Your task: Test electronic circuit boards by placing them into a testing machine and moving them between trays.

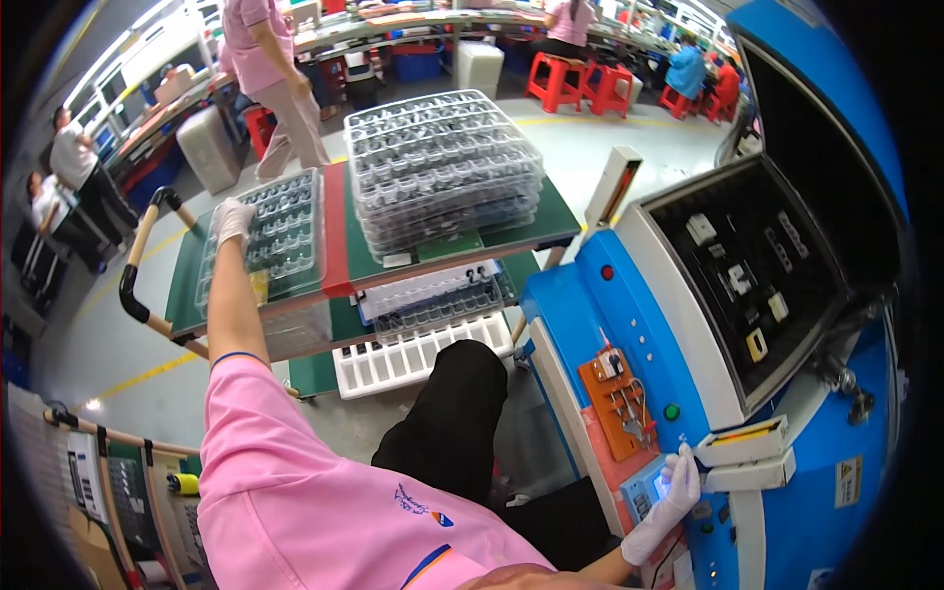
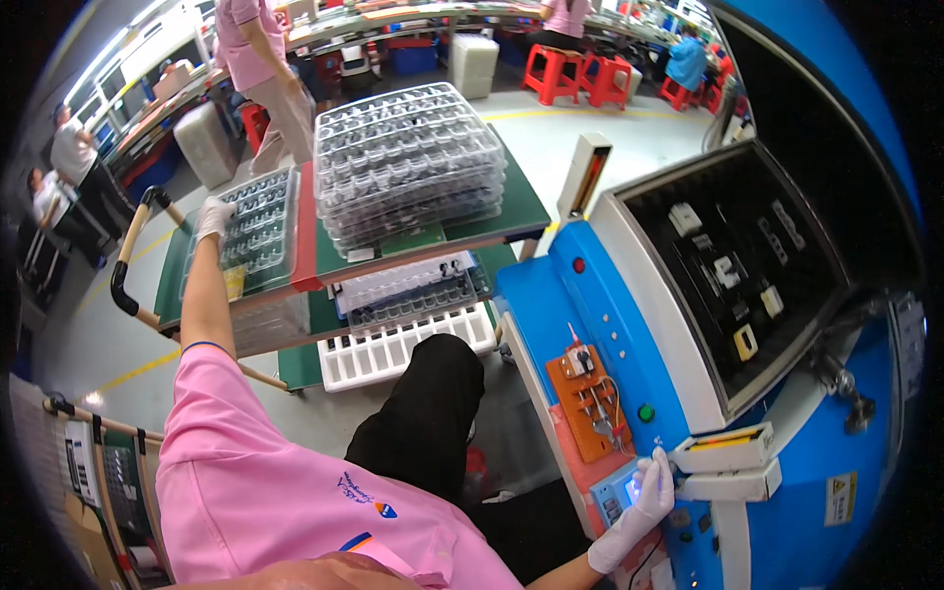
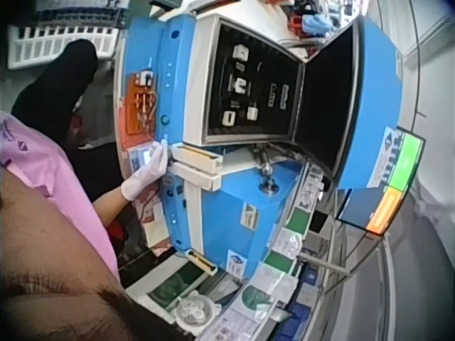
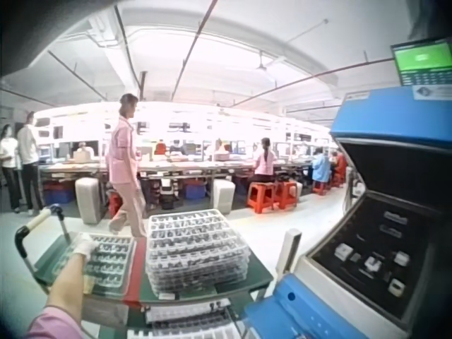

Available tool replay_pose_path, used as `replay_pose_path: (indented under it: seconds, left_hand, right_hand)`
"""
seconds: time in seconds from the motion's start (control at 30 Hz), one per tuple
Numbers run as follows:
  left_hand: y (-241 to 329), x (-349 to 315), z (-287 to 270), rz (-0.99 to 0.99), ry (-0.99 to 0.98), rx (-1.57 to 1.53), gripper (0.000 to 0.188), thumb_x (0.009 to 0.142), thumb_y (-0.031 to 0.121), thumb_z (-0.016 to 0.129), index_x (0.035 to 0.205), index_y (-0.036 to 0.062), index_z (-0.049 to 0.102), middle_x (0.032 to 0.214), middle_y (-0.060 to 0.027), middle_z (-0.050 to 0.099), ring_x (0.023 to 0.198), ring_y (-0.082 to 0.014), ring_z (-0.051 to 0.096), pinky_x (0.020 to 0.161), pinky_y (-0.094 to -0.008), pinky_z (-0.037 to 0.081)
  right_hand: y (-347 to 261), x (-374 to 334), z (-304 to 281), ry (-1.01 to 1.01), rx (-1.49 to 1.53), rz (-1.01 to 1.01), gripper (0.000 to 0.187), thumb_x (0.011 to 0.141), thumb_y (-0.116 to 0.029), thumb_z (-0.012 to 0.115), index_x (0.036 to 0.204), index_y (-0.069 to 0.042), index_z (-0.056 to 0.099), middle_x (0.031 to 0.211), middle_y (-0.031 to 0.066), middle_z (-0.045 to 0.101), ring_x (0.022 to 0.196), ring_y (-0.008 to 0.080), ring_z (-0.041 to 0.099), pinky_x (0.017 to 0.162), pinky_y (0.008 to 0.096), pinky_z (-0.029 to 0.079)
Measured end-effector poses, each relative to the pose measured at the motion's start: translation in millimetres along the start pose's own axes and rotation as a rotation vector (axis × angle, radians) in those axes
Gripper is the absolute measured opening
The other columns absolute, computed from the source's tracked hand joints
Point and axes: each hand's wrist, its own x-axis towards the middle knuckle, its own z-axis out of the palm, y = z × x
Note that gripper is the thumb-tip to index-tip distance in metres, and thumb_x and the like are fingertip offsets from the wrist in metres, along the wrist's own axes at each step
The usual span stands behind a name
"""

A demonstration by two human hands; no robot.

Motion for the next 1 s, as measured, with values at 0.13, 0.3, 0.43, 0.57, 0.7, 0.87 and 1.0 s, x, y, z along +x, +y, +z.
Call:
replay_pose_path:
  seconds: [0.13, 0.3, 0.43, 0.57, 0.7, 0.87, 1.0]
  left_hand:
    - [-22, 44, 18, 0.106, 0.026, -0.327, 0.039, 0.071, 0.039, 0.065, 0.083, 0.0024, 0.071, 0.095, -0.0189, 0.068, 0.089, -0.0337, 0.064, 0.078, -0.0409, 0.048]
    - [37, 9, -37, 0.181, -0.007, -1.074, 0.026, 0.086, 0.027, 0.065, 0.104, 0.0076, 0.07, 0.091, -0.001, 0.067, 0.068, -0.0048, 0.052, 0.062, -0.0185, 0.04]
    - [49, -50, -90, 0.348, -0.227, -1.434, 0.038, 0.089, 0.02, 0.063, 0.124, 0.0057, 0.057, 0.104, 0.005, 0.061, 0.088, -0.0031, 0.051, 0.074, -0.0154, 0.038]
    - [154, -230, -114, 0.55, -0.448, -1.592, 0.034, 0.095, 0.02, 0.055, 0.124, 0.0016, 0.053, 0.11, -0.0014, 0.058, 0.088, -0.0062, 0.051, 0.081, -0.0225, 0.04]
    - [154, -251, -53, 0.522, -0.937, -1.658, 0.03, 0.097, 0.019, 0.049, 0.121, 0.0028, 0.056, 0.098, -0.001, 0.057, 0.08, -0.0117, 0.051, 0.081, -0.0231, 0.043]
    - [189, -379, -56, 0.606, -0.886, -1.072, 0.011, 0.09, 0.014, 0.055, 0.092, 0.0033, 0.058, 0.081, -0.001, 0.055, 0.071, -0.01, 0.05, 0.069, -0.0207, 0.04]
    - [219, -441, -16, 0.616, -1.143, -1.197, 0.021, 0.081, 0.003, 0.065, 0.101, 0.0009, 0.06, 0.086, -0.0018, 0.06, 0.076, -0.0084, 0.054, 0.067, -0.0214, 0.042]
  right_hand:
    - [-7, -1, -1, 0.001, 0.015, 0.035, 0.027, 0.091, -0.012, 0.054, 0.113, -0.002, 0.065, 0.086, 0.0011, 0.063, 0.072, 0.007, 0.053, 0.064, 0.0191, 0.042]
    - [-23, 0, 13, 0.03, 0.004, 0.052, 0.022, 0.086, -0.005, 0.059, 0.107, 0.001, 0.067, 0.094, 0.0065, 0.066, 0.088, 0.016, 0.061, 0.079, 0.0275, 0.049]
    - [-34, 15, 54, -0.135, -0.315, -0.608, 0.02, 0.078, -0.005, 0.07, 0.097, -0.004, 0.068, 0.098, 0.0103, 0.067, 0.092, 0.0238, 0.062, 0.085, 0.033, 0.047]
    - [-14, 18, 72, -0.136, -0.435, -0.611, 0.02, 0.078, -0.011, 0.07, 0.098, -0.005, 0.067, 0.103, 0.0107, 0.065, 0.094, 0.0265, 0.061, 0.086, 0.0365, 0.046]
    - [-13, 14, 46, -0.141, -0.453, -0.513, 0.02, 0.079, -0.016, 0.07, 0.095, -0.005, 0.066, 0.099, 0.01, 0.066, 0.092, 0.0272, 0.061, 0.082, 0.0373, 0.047]
    - [-35, 15, 45, -0.037, -0.591, -0.586, 0.022, 0.081, -0.019, 0.068, 0.098, -0.005, 0.065, 0.095, 0.0097, 0.067, 0.092, 0.0275, 0.061, 0.08, 0.0372, 0.048]
    - [-52, 28, 86, -0.115, -0.601, -0.714, 0.023, 0.082, -0.021, 0.066, 0.099, -0.006, 0.065, 0.095, 0.0097, 0.067, 0.094, 0.0276, 0.061, 0.081, 0.0373, 0.049]
